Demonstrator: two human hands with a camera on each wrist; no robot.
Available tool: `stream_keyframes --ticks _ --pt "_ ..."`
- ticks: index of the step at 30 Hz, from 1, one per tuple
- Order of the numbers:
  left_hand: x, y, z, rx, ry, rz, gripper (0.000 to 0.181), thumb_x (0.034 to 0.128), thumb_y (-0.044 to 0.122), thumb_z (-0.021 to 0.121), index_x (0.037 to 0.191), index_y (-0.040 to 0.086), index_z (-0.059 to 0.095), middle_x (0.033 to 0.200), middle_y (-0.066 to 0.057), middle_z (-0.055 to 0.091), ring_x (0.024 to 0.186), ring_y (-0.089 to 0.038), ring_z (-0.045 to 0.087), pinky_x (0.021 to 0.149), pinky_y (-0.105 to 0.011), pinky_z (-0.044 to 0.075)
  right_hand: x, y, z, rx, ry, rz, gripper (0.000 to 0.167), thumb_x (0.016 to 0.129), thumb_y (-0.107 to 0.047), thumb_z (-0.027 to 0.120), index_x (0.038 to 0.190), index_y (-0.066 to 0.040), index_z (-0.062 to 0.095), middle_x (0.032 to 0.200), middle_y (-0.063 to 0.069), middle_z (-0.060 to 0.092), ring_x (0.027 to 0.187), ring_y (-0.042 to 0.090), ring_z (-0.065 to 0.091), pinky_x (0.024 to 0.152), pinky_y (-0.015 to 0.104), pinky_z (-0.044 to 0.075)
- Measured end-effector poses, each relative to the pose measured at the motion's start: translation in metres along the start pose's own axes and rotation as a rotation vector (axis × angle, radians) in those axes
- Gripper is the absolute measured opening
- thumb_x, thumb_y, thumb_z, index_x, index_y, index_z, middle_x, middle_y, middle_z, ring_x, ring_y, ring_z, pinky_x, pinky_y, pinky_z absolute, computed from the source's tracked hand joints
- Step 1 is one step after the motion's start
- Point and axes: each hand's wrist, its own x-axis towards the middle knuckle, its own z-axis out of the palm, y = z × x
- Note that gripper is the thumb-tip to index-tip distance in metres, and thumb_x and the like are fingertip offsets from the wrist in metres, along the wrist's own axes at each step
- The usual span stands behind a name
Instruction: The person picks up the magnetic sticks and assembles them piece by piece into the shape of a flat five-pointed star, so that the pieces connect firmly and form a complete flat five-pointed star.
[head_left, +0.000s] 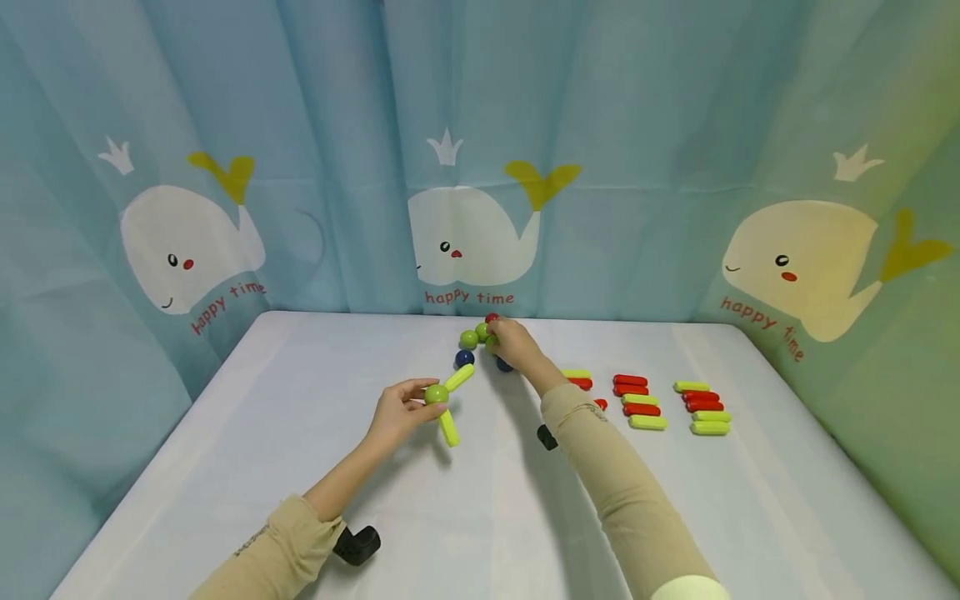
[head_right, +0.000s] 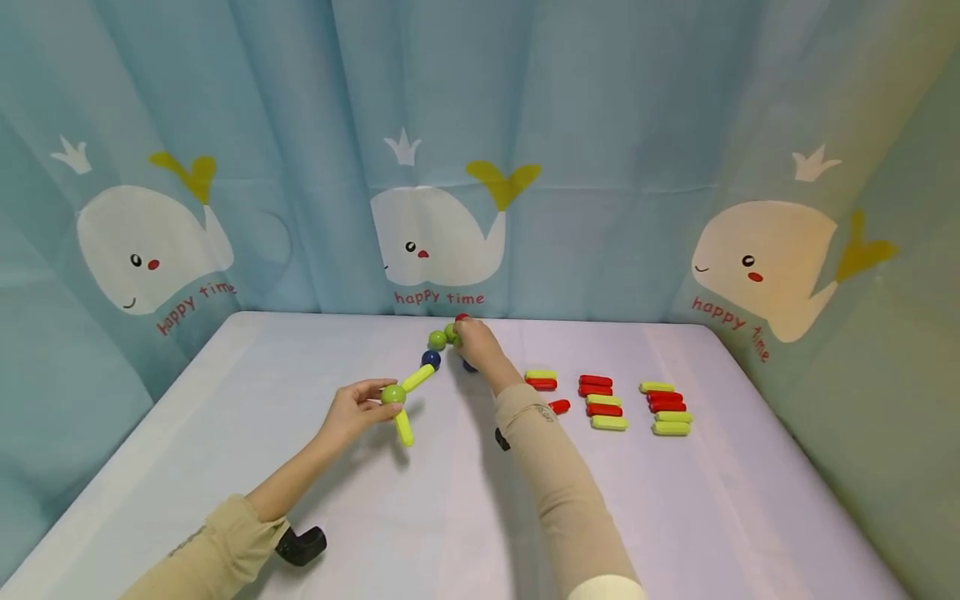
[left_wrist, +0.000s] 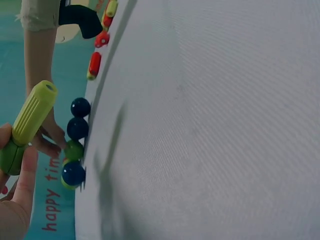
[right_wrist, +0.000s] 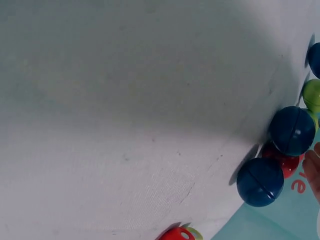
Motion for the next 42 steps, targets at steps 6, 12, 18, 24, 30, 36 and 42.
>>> stream_keyframes --ticks 6,12,18,24,30,36,42 --pt "0.005 0.003 0.007 -0.021 -0.009 0.009 0.041 0.0795 0.004 0.073 0.118 -0.005 0.061 0.099 -0.021 0.067 0.064 -0.007 0.061 0.072 -0.042 0.056 0.003 0.000 0.003 -0.112 -0.020 -0.002 0.017 0.084 -0.001 0.066 0.101 0.005 0.067 0.100 0.017 0.067 0.095 0.029 0.063 0.088 0.038 0.051" --pt "0.003 0.015 0.009 -0.039 0.002 0.013 0.041 0.0792 0.002 0.073 0.118 -0.004 0.062 0.098 -0.021 0.067 0.066 -0.012 0.063 0.073 -0.045 0.055 0.004 -0.003 0.003 -0.182 -0.011 -0.028 0.013 0.085 0.000 0.064 0.097 0.005 0.068 0.097 0.017 0.066 0.091 0.030 0.063 0.084 0.039 0.052" --pt "0.009 0.006 0.009 -0.034 0.009 0.014 0.041 0.0788 0.004 0.074 0.118 -0.003 0.062 0.097 -0.019 0.067 0.065 -0.010 0.063 0.072 -0.044 0.056 0.005 -0.004 0.006 -0.202 -0.014 -0.035 0.010 0.086 -0.001 0.063 0.095 0.003 0.067 0.093 0.017 0.068 0.087 0.030 0.062 0.082 0.040 0.051" --pt "0.009 0.004 0.006 -0.031 0.007 0.013 0.041 0.0784 0.003 0.074 0.118 -0.003 0.062 0.098 -0.019 0.067 0.066 -0.011 0.063 0.072 -0.041 0.056 0.002 -0.007 0.005 -0.151 0.019 -0.051 0.007 0.084 0.001 0.065 0.090 0.002 0.066 0.089 0.016 0.068 0.084 0.028 0.062 0.078 0.038 0.052" --pt "0.010 0.002 0.005 0.001 0.004 0.033 0.041 0.0790 0.004 0.073 0.118 -0.005 0.061 0.098 -0.021 0.067 0.066 -0.010 0.064 0.069 -0.035 0.056 -0.004 -0.007 0.000 -0.030 0.079 -0.029 0.017 0.081 0.000 0.069 0.098 0.004 0.067 0.096 0.017 0.068 0.089 0.028 0.063 0.081 0.037 0.052" --pt "0.007 0.000 0.004 -0.001 0.011 0.030 0.041 0.0792 0.005 0.073 0.117 -0.006 0.062 0.100 -0.022 0.067 0.067 -0.013 0.064 0.070 -0.037 0.056 -0.017 -0.009 -0.002 0.152 0.113 -0.027 0.025 0.083 -0.003 0.069 0.106 0.005 0.065 0.102 0.018 0.068 0.092 0.028 0.063 0.082 0.037 0.052" --pt "0.004 -0.002 0.004 0.006 0.030 0.023 0.040 0.0776 0.004 0.074 0.114 -0.006 0.063 0.097 -0.022 0.068 0.069 -0.018 0.066 0.065 -0.030 0.056 -0.035 -0.015 -0.007 0.389 0.134 -0.024 0.028 0.083 -0.008 0.070 0.108 0.005 0.064 0.099 0.019 0.068 0.086 0.027 0.064 0.077 0.036 0.053"
